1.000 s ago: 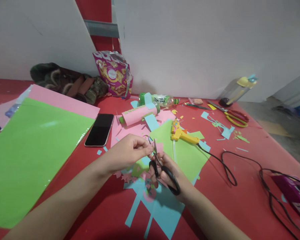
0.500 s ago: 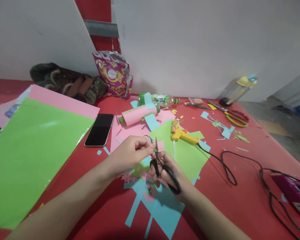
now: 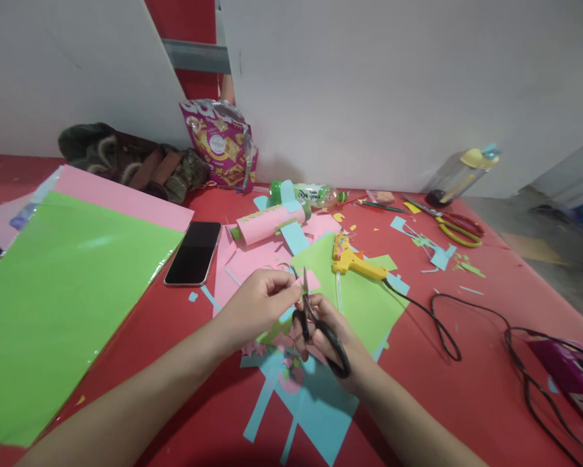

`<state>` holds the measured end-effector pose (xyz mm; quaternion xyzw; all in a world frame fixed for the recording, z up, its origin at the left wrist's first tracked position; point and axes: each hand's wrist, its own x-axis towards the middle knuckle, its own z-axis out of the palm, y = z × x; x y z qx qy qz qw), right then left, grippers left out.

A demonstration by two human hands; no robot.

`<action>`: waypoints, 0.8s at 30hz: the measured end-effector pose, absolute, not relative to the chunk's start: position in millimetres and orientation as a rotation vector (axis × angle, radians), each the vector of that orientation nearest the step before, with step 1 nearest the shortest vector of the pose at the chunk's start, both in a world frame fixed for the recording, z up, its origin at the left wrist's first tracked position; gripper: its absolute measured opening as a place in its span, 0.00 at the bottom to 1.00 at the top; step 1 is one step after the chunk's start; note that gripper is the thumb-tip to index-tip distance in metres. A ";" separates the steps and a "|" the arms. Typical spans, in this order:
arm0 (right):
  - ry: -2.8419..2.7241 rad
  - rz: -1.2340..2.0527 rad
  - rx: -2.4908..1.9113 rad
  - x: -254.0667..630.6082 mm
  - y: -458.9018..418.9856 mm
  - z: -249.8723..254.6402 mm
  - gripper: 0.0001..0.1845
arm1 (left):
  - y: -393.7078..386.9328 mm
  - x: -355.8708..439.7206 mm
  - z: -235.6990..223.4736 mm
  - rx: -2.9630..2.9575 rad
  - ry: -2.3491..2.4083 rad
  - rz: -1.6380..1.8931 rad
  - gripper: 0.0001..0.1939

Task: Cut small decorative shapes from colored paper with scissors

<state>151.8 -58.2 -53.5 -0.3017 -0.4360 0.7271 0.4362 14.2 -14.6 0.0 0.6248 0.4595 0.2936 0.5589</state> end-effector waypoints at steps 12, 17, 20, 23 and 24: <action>-1.081 1.811 -0.769 152.2 -59.4 -51.4 0.24 | -16.1 13.4 0.7 1.453 1.079 0.673 0.13; -1.077 1.806 -0.782 152.3 -60.0 -50.4 0.24 | -16.6 15.1 1.4 1.393 1.058 0.661 0.12; -1.079 1.803 -0.793 152.4 -60.0 -50.3 0.24 | -17.5 16.1 2.1 1.353 1.042 0.634 0.12; -1.079 1.802 -0.793 152.3 -59.6 -50.3 0.24 | -18.5 17.2 2.3 1.338 1.056 0.630 0.12; -1.076 1.801 -0.796 152.2 -59.5 -50.2 0.24 | -18.7 17.5 2.0 1.338 1.060 0.634 0.12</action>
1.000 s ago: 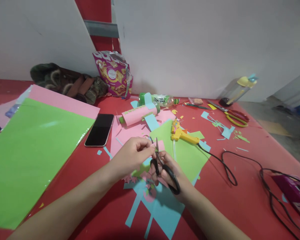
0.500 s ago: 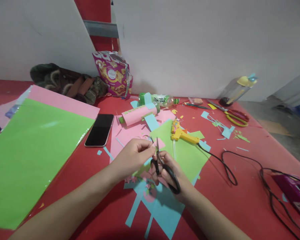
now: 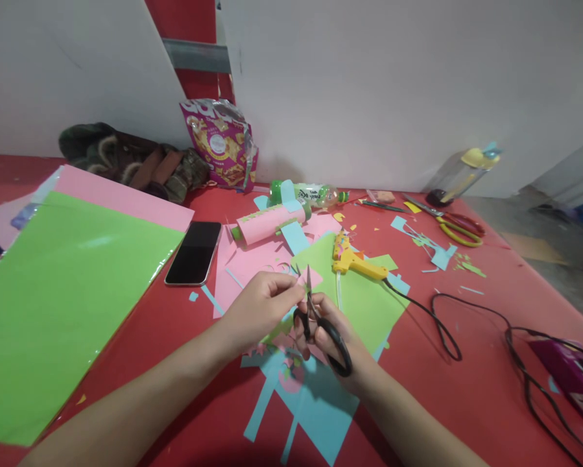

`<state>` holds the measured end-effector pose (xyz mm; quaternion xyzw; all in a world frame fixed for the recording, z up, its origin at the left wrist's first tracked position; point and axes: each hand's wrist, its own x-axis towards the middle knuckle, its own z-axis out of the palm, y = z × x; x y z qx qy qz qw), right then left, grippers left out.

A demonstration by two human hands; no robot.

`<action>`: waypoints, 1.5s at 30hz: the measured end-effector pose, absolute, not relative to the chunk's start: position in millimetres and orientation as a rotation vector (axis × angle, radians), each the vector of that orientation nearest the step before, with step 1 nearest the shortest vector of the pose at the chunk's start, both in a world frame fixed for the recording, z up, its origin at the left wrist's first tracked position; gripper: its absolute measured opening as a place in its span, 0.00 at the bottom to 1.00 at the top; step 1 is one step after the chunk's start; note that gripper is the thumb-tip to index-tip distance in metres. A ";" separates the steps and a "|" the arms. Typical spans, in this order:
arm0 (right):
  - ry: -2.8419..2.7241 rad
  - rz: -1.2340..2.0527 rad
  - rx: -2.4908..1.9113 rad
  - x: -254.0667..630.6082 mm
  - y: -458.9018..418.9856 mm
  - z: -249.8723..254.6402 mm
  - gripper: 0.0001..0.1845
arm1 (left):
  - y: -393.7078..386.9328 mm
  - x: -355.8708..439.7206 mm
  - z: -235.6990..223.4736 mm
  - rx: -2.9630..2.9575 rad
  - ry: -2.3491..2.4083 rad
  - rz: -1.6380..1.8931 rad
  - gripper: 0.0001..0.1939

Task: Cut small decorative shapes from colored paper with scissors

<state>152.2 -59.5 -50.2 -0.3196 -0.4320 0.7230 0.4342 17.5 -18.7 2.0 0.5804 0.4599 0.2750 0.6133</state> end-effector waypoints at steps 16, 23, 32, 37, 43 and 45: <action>-1.105 1.764 -0.807 151.7 -60.2 -49.1 0.23 | -23.3 22.3 2.5 1.173 1.034 0.662 0.14; -1.123 1.719 -0.853 149.8 -61.2 -46.0 0.23 | -23.8 24.1 5.7 1.128 1.028 0.661 0.14; -1.122 1.700 -0.860 148.5 -60.9 -47.7 0.22 | -23.7 23.0 3.7 1.123 1.050 0.647 0.12; -1.135 1.687 -0.866 147.6 -61.1 -47.1 0.22 | -24.2 23.5 5.0 1.138 1.059 0.644 0.12; -1.119 1.702 -0.859 147.2 -62.1 -48.8 0.22 | -23.5 23.1 3.8 1.269 1.084 0.651 0.14; -1.110 1.701 -0.859 147.3 -62.1 -48.7 0.22 | -23.2 22.5 1.8 1.312 1.056 0.659 0.15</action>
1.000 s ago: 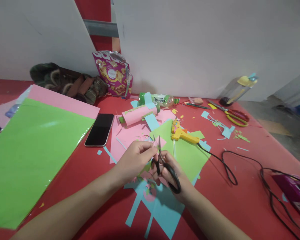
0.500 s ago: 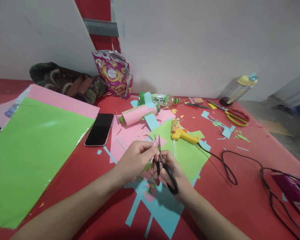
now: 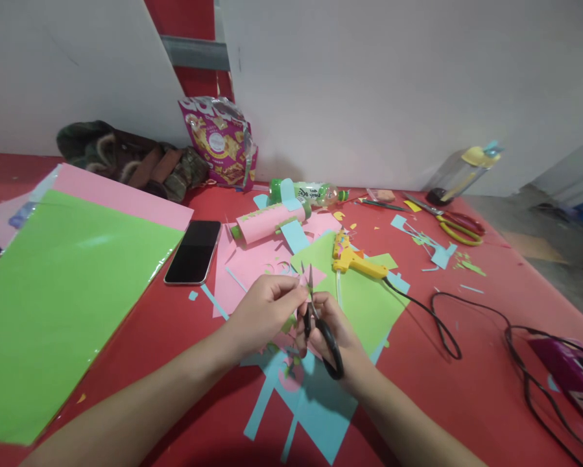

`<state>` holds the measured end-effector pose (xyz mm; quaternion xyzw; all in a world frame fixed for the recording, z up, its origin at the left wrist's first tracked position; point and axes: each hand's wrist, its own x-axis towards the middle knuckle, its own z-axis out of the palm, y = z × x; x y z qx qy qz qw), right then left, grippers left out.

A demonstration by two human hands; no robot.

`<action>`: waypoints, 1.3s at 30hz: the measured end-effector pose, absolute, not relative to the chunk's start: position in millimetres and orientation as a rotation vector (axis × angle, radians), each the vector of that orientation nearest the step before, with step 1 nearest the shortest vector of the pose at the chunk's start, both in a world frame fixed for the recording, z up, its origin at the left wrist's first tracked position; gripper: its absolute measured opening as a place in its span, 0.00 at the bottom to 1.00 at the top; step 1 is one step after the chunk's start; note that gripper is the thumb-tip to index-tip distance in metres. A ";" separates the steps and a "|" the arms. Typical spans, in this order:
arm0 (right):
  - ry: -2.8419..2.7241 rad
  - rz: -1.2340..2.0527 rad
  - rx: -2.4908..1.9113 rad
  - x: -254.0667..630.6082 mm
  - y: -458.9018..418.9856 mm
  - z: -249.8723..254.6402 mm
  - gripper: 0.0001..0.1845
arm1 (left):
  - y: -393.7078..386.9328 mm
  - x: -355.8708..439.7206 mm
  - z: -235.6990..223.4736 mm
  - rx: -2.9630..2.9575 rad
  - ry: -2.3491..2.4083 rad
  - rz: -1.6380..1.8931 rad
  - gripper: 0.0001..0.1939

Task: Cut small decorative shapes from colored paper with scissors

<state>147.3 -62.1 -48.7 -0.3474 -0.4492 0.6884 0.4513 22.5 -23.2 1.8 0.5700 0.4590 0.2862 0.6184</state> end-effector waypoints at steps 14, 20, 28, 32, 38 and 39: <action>-1.120 1.686 -0.865 147.4 -63.0 -49.3 0.21 | -24.3 23.0 -2.2 1.314 1.013 0.682 0.15; -1.106 1.681 -0.851 147.1 -63.4 -51.1 0.21 | -23.7 23.7 -2.2 1.322 1.026 0.690 0.15; -1.077 1.693 -0.896 147.3 -62.0 -48.6 0.22 | -23.7 23.0 -1.1 1.244 0.988 0.649 0.14; -1.079 1.680 -0.913 146.4 -62.1 -48.5 0.22 | -23.6 23.0 -2.3 1.194 0.971 0.642 0.13; -1.068 1.661 -0.933 145.6 -63.4 -47.6 0.22 | -23.4 23.0 -2.1 1.160 0.936 0.657 0.14; -1.062 1.660 -0.937 145.5 -63.6 -47.4 0.22 | -23.4 23.0 -1.7 1.155 0.939 0.658 0.14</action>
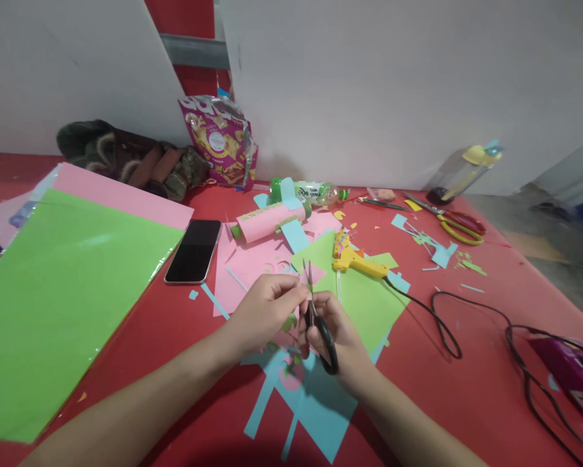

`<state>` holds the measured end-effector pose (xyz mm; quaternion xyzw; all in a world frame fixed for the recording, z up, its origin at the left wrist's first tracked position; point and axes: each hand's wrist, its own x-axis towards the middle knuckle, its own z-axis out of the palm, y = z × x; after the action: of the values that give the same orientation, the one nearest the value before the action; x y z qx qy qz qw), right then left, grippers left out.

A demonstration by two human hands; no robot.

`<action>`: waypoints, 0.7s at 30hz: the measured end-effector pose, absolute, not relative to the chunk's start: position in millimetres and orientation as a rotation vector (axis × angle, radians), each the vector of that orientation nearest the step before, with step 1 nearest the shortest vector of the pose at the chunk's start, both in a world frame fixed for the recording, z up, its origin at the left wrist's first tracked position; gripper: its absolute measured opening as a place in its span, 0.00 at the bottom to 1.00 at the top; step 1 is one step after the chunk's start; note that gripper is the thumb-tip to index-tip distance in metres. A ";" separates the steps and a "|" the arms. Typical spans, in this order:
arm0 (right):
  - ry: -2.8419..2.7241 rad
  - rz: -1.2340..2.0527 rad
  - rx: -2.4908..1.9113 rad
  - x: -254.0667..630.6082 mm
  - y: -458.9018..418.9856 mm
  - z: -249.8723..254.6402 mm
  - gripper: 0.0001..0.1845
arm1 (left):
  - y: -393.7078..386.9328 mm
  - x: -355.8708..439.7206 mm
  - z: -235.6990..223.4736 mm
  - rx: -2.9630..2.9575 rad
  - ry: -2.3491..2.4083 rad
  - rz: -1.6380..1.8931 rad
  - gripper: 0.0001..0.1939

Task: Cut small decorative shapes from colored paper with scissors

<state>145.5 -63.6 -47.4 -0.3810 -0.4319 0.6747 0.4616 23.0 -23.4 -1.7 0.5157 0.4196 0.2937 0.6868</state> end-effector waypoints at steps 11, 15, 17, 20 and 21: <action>-1.043 1.624 -0.981 145.5 -61.1 -48.8 0.25 | -21.8 21.2 -1.5 1.317 1.045 0.699 0.15; -1.005 1.631 -0.962 145.3 -60.8 -48.5 0.23 | -18.1 18.0 -2.7 1.422 1.069 0.707 0.15; -0.987 1.633 -0.978 145.0 -60.9 -47.2 0.22 | -16.0 16.2 -2.7 1.446 1.051 0.696 0.15; -0.962 1.641 -0.997 144.6 -60.6 -45.2 0.22 | -13.6 12.8 -2.8 1.472 1.028 0.680 0.15; -0.956 1.643 -1.006 144.5 -60.4 -44.7 0.22 | -12.9 11.6 -3.0 1.478 1.025 0.671 0.16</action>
<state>144.5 -60.4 -44.7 -0.4117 -0.3910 0.6720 0.4754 11.6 -12.9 -3.0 0.6305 0.4374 0.2863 0.5737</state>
